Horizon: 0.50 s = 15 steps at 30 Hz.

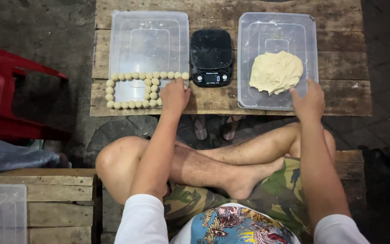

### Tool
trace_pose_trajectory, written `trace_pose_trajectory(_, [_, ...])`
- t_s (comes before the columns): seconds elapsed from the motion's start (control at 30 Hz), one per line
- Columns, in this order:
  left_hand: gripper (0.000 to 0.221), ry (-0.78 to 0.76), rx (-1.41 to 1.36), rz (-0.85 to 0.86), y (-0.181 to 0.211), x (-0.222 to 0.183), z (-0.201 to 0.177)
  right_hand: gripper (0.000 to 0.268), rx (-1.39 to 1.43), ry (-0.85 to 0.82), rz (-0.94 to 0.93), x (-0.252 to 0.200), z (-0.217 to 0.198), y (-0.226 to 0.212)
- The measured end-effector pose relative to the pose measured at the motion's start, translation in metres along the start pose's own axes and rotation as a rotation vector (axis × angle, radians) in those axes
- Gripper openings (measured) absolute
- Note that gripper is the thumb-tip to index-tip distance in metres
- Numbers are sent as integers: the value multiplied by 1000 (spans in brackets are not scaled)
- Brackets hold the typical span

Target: Portioning dough by weight using a digital scale and rolling it into small balls.

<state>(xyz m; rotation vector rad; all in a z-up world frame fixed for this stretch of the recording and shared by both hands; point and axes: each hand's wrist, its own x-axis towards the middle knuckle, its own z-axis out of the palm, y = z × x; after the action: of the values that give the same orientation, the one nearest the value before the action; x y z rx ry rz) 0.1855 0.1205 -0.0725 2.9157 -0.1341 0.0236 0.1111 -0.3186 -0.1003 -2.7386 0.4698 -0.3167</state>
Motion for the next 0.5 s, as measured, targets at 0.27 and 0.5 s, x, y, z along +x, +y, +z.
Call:
trace_pose_trajectory(0.27, [38, 6, 5, -1, -2, 3, 5, 41, 289, 167, 153, 50, 47, 55])
trace_pose_trajectory(0.5, [41, 207, 106, 97, 12, -4, -11, 19, 174, 223, 60, 53, 54, 51])
